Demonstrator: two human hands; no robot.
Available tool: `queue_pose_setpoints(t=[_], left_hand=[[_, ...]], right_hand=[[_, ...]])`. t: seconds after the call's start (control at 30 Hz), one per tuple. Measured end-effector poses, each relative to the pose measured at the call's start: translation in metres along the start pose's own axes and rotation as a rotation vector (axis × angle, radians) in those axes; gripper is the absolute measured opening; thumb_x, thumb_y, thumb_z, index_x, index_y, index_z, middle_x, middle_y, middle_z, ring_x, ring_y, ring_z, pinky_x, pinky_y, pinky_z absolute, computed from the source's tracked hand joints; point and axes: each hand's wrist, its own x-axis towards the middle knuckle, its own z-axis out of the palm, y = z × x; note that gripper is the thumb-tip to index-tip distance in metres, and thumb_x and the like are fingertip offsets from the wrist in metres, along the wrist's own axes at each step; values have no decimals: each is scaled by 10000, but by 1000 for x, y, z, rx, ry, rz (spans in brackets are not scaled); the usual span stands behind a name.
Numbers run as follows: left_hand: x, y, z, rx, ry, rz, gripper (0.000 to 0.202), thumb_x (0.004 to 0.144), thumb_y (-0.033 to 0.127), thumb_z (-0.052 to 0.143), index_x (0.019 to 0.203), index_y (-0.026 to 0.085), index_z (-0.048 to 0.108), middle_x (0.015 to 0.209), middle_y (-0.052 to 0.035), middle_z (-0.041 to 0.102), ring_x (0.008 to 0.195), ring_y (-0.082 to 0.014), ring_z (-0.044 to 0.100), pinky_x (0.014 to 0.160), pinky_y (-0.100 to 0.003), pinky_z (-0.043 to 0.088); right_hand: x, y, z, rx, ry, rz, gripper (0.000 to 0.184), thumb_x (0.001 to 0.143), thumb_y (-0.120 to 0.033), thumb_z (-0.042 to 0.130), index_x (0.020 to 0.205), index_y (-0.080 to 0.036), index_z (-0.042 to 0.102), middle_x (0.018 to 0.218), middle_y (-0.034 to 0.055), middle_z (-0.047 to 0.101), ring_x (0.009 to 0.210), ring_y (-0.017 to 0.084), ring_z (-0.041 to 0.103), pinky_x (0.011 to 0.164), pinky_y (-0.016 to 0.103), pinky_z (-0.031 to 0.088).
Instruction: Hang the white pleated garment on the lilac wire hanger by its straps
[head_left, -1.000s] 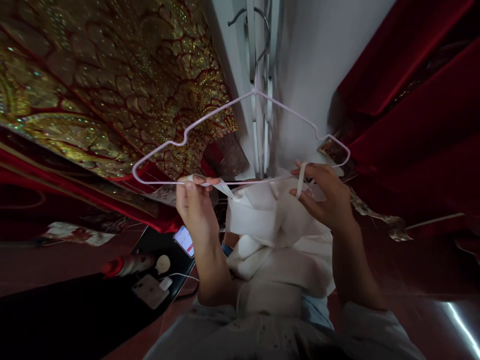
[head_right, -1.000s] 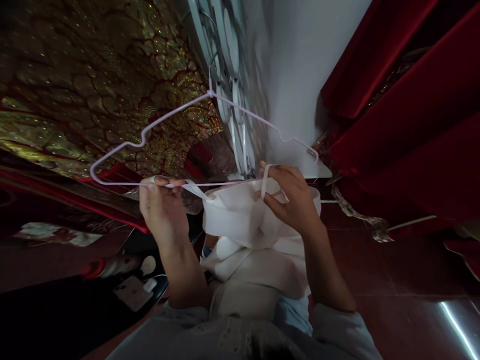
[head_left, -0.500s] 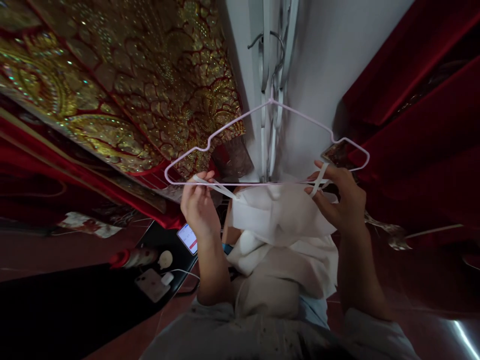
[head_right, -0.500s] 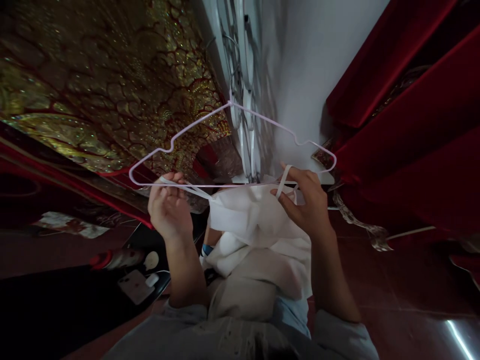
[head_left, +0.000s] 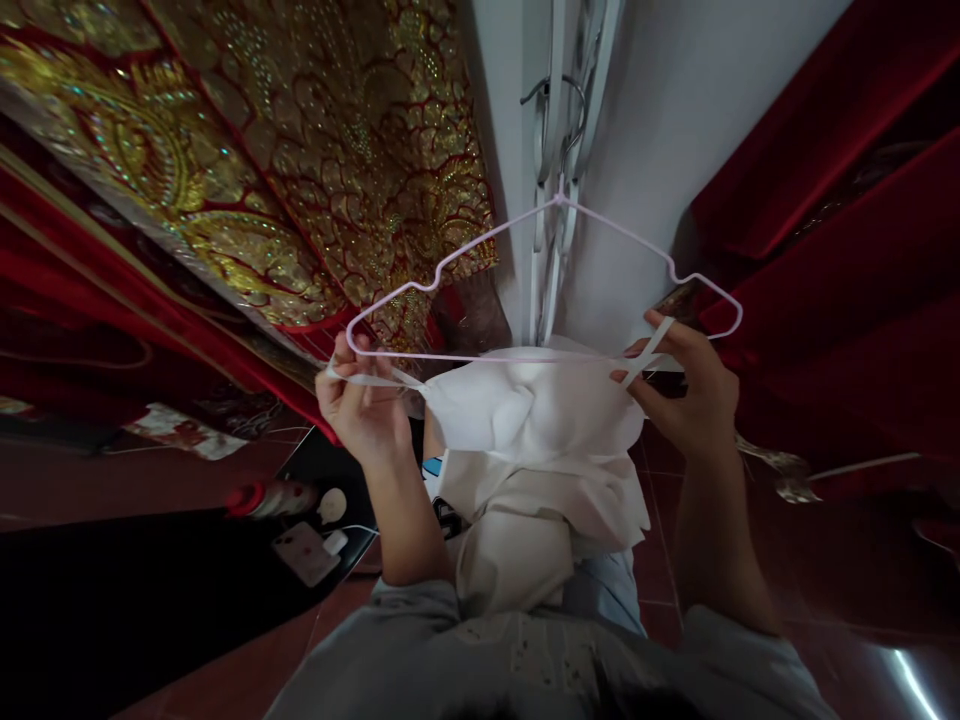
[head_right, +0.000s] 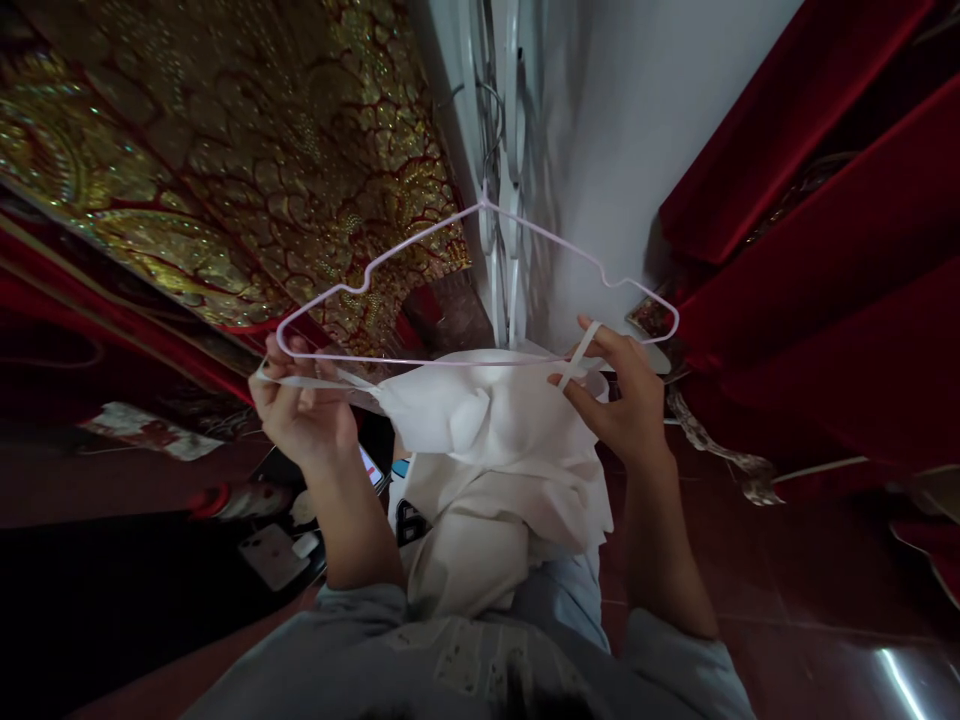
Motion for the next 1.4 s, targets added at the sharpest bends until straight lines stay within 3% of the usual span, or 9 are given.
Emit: queue_pose_setpoints(t=[0.2, 0.3, 0.5, 0.73, 0.9, 1.0, 1.13, 1.23, 1.4], left_hand=[[12, 19, 17, 101, -131, 106, 265, 784, 245, 1026, 958, 202, 831, 1286, -42, 846, 1149, -181, 800, 1003, -277, 650], [24, 22, 30, 223, -193, 197, 273, 803, 163, 997, 1050, 181, 883, 1259, -81, 863, 1110, -177, 818, 998, -275, 647], [53, 41, 61, 561, -524, 279, 160, 880, 133, 882, 1029, 184, 907, 1028, -66, 885, 897, -183, 817, 778, -259, 617], [67, 52, 91, 932, -812, 267, 100, 865, 156, 675, 804, 149, 755, 652, 31, 618, 593, -110, 513, 590, -260, 351], [69, 40, 85, 871, -593, 161, 159, 876, 202, 665, 726, 161, 694, 593, 37, 542, 566, -110, 453, 564, -258, 301], [64, 24, 71, 572, -339, 46, 90, 798, 230, 784, 797, 177, 712, 608, 39, 614, 530, -116, 521, 537, -227, 382], [36, 2, 54, 140, -79, -236, 379, 738, 349, 949, 1022, 206, 743, 844, -10, 801, 720, -148, 741, 660, -226, 585], [7, -7, 49, 56, -84, -386, 464, 786, 547, 970, 1015, 211, 748, 899, -32, 824, 813, -163, 797, 749, -242, 643], [-13, -7, 51, 65, -135, -304, 480, 855, 603, 939, 884, 217, 656, 762, -3, 754, 701, -154, 761, 689, -231, 628]], right_hand=[[-2, -2, 3, 13, -23, -3, 675, 882, -438, 909, 1511, -358, 676, 1075, 28, 834, 1002, 278, 766, 953, 500, 612], [-3, -4, 4, -2, -21, -16, 633, 903, -433, 883, 1496, -336, 685, 1061, 29, 829, 980, 268, 766, 943, 484, 603], [-3, -5, 14, -42, -6, -89, 569, 918, -449, 861, 1447, -312, 703, 1008, 28, 817, 905, 249, 736, 901, 448, 580], [-6, -7, 20, -75, -2, -79, 568, 930, -487, 841, 1447, -303, 694, 1045, 42, 825, 935, 265, 724, 925, 461, 563], [-7, -8, 21, -65, -6, -62, 518, 957, -488, 816, 1421, -283, 711, 1069, 62, 835, 957, 276, 725, 922, 464, 557], [-7, -8, 23, -46, -5, -76, 507, 957, -451, 822, 1426, -293, 708, 1080, 57, 837, 962, 277, 725, 924, 464, 558], [-8, -9, 29, -53, -17, -59, 510, 957, -436, 813, 1433, -294, 700, 1084, 58, 839, 976, 282, 728, 924, 458, 566], [-10, -12, 33, -26, -24, -61, 493, 949, -434, 823, 1409, -300, 709, 1096, 57, 842, 998, 280, 747, 928, 448, 577], [-15, -5, 35, 31, 46, 2, 491, 927, -477, 849, 1368, -300, 724, 1180, 75, 842, 1093, 293, 788, 978, 491, 632]])
